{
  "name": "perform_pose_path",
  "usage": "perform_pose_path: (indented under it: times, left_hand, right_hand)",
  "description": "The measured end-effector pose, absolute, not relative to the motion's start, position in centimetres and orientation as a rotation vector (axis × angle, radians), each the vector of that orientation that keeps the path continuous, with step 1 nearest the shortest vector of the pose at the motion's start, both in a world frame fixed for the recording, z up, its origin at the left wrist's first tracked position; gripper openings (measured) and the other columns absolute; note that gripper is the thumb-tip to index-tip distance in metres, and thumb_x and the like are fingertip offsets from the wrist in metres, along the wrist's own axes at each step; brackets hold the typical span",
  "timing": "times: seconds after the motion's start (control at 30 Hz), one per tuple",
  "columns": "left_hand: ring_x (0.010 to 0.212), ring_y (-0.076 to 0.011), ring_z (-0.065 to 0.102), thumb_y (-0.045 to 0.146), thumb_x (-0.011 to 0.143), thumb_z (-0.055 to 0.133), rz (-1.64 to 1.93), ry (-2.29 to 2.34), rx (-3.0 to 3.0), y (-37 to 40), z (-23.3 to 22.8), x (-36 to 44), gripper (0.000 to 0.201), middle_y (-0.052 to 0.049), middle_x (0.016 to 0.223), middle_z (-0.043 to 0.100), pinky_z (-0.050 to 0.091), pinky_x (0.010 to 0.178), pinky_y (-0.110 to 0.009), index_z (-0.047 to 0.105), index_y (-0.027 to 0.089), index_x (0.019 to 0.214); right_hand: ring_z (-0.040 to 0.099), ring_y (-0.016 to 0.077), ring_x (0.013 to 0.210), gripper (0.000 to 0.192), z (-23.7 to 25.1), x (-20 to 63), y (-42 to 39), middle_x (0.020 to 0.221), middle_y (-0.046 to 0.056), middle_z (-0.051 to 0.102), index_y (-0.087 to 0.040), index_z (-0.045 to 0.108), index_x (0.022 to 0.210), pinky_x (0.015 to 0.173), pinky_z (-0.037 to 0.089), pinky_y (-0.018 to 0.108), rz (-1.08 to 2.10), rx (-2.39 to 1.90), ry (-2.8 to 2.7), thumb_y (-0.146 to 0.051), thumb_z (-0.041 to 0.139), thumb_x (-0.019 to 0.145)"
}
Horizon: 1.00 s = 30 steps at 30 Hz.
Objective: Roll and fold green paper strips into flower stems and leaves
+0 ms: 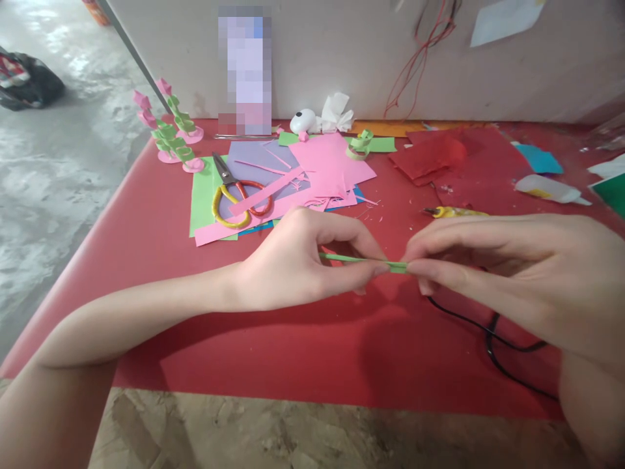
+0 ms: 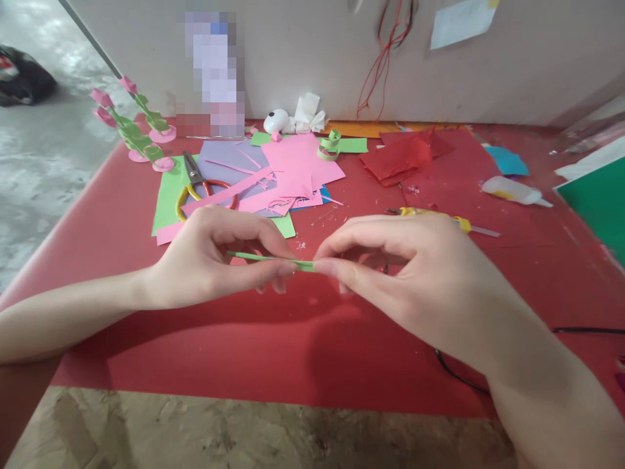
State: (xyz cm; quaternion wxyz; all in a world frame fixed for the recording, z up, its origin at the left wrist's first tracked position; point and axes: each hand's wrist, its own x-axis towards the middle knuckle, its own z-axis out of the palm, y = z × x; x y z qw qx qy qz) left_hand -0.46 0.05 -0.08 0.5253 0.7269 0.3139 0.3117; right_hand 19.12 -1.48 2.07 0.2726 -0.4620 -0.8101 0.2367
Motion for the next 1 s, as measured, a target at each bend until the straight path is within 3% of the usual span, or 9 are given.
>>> perform_pose_path:
  times: [0.2, 0.33, 0.5, 0.83, 1.0]
  left_hand:
    - [0.053, -0.0053, 0.059, 0.017, 0.078, 0.062, 0.735, 0.744, 1.748, 0.0, 0.0, -0.6, 0.009, 0.0, 0.062, 0.066, 0.05, 0.05, -0.014, 0.064, 0.013, 0.07]
    - [0.052, -0.0052, 0.059, 0.015, 0.076, 0.063, 0.761, 0.752, 1.731, 0.0, 0.2, -0.7, 0.007, 0.001, 0.061, 0.065, 0.05, 0.049, -0.013, 0.065, 0.013, 0.07]
    - [0.051, -0.0044, 0.06, 0.012, 0.075, 0.064, 0.778, 0.765, 1.717, 0.1, 0.4, -0.7, 0.006, 0.002, 0.058, 0.065, 0.05, 0.049, -0.011, 0.065, 0.012, 0.07]
    - [0.049, -0.005, 0.06, 0.015, 0.076, 0.064, 0.815, 0.785, 1.616, 0.3, 0.6, -0.8, 0.01, 0.002, 0.057, 0.064, 0.05, 0.046, -0.01, 0.064, 0.013, 0.066]
    - [0.048, -0.0049, 0.06, 0.015, 0.076, 0.064, 0.799, 0.77, 1.59, 0.4, 0.4, -0.7, 0.011, 0.002, 0.056, 0.064, 0.05, 0.045, -0.01, 0.064, 0.012, 0.066]
  right_hand:
    - [0.052, 0.0049, 0.043, 0.02, 2.1, 19.7, -1.6, 0.052, -0.005, 0.06, -0.025, 0.064, 0.068, 0.036, 0.039, 0.014, 0.531, -1.274, -2.239, -0.036, 0.055, 0.083]
    - [0.057, 0.0063, 0.051, 0.018, 1.9, 20.7, -1.4, 0.062, -0.003, 0.062, -0.025, 0.063, 0.07, 0.043, 0.046, 0.015, 0.521, -1.181, -2.31, -0.036, 0.056, 0.083]
    - [0.054, 0.0055, 0.05, 0.016, 1.8, 21.0, -1.3, 0.061, -0.004, 0.062, -0.024, 0.059, 0.069, 0.04, 0.04, 0.016, 0.33, -1.173, -2.32, -0.029, 0.055, 0.084]
    - [0.047, 0.0053, 0.047, 0.015, 2.1, 22.1, -1.2, 0.056, -0.005, 0.059, -0.024, 0.059, 0.069, 0.042, 0.034, 0.022, 0.23, -1.219, -2.304, -0.032, 0.06, 0.081]
    - [0.051, 0.0065, 0.05, 0.026, 1.8, 22.0, -0.9, 0.06, -0.003, 0.061, -0.023, 0.06, 0.066, 0.043, 0.037, 0.022, 0.22, -1.282, -2.277, -0.044, 0.056, 0.082]
